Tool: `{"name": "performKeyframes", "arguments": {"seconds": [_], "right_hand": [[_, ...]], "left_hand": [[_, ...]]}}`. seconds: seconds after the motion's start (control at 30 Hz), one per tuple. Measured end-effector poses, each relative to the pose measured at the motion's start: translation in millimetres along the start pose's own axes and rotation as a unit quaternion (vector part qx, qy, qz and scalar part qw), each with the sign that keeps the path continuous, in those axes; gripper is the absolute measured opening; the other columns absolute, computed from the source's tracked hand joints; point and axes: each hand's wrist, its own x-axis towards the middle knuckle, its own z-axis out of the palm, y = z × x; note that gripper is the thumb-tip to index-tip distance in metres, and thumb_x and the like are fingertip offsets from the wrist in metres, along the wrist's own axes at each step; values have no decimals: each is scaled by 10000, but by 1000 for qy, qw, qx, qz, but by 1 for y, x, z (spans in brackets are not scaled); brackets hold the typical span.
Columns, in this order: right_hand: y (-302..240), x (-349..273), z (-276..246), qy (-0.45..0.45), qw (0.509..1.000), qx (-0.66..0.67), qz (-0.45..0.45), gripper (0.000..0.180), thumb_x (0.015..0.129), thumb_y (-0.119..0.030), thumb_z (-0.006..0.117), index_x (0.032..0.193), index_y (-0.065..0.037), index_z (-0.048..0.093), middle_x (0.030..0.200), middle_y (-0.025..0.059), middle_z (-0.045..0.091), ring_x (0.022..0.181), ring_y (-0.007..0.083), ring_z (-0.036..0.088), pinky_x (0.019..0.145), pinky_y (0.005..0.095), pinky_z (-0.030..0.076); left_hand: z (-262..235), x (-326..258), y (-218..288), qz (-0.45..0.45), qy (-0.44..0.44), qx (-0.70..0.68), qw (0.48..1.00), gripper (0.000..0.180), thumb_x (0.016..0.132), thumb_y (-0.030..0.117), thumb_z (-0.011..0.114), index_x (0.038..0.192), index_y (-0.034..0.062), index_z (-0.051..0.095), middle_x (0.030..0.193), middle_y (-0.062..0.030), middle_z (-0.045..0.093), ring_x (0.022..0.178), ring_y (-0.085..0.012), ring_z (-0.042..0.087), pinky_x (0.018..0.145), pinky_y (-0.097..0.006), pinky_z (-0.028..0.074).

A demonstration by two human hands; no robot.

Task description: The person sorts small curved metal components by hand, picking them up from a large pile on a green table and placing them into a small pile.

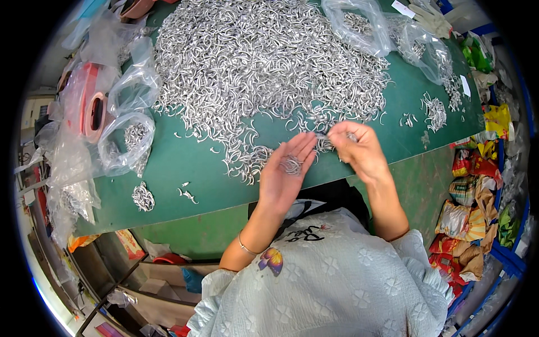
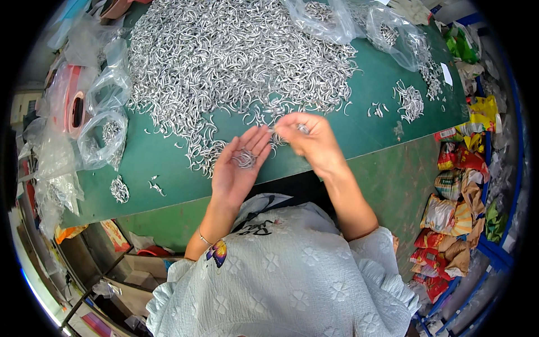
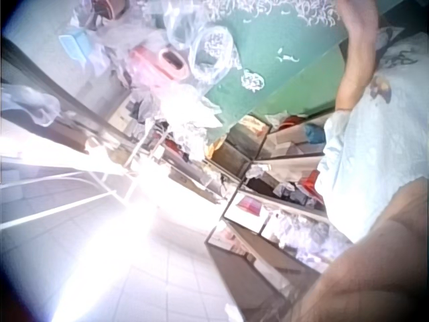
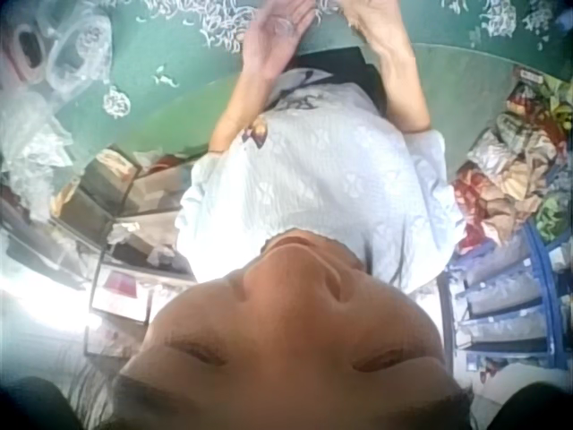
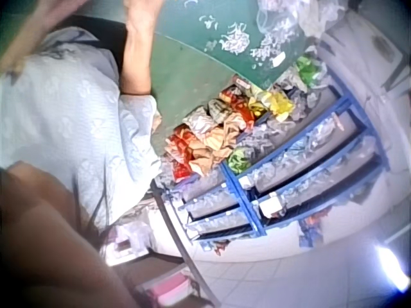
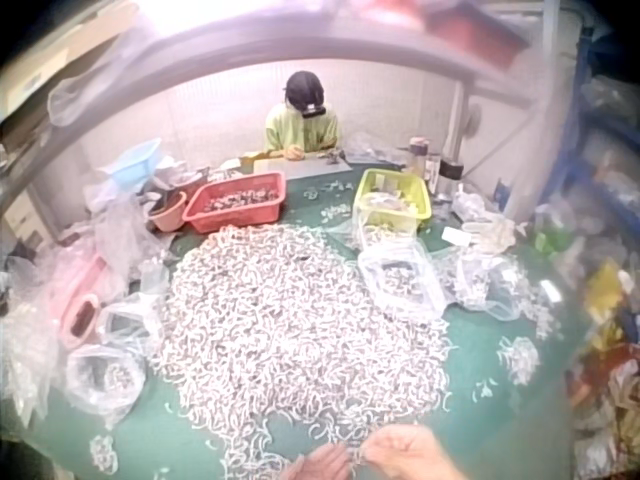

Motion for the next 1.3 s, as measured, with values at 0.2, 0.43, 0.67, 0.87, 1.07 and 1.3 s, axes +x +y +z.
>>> {"name": "performKeyframes", "arguments": {"seconds": [0.2,0.43,0.67,0.87,1.07,1.3], "right_hand": [[-6,-1,10,69,965,-227,-108,113,793,-84,632,871,-3,637,615,-43,543,520,24,400,449,220,313],[8,-9,-13,169,770,-593,-161,130,717,-118,676,831,-71,634,579,106,542,506,285,504,491,365,394],[-1,-4,-18,171,813,-543,-122,114,740,-123,671,788,-45,602,583,119,552,466,259,495,468,334,384],[0,-2,-34,124,882,-435,-129,115,769,-98,656,784,-2,593,599,47,550,512,86,464,473,262,368],[3,-5,-16,37,962,-254,-94,110,813,-100,621,784,1,592,706,-49,556,608,27,448,502,209,365],[18,7,-23,81,940,-313,-111,123,815,-113,623,794,4,591,688,-41,550,604,27,439,493,205,346]], "left_hand": [[1,4,-9,-34,29,2,999,327,921,261,413,1043,-20,527,858,-71,531,834,-182,516,790,-306,437],[-12,2,2,-91,-40,-77,992,331,936,321,383,867,34,533,613,7,302,502,-97,295,376,-204,235],[0,-1,-2,-64,41,-6,997,263,942,226,376,1011,18,520,629,6,309,540,-88,296,419,-200,258],[-2,-3,-2,-82,-10,-4,997,228,931,156,400,1081,5,481,664,4,329,561,-88,310,458,-201,281],[13,-2,-9,-67,82,46,993,227,914,162,444,1043,-9,518,746,-31,450,652,-123,413,534,-222,348],[-10,-1,-7,-80,-11,5,997,222,907,177,461,1004,-9,536,774,-50,485,671,-130,431,563,-238,348]]}}
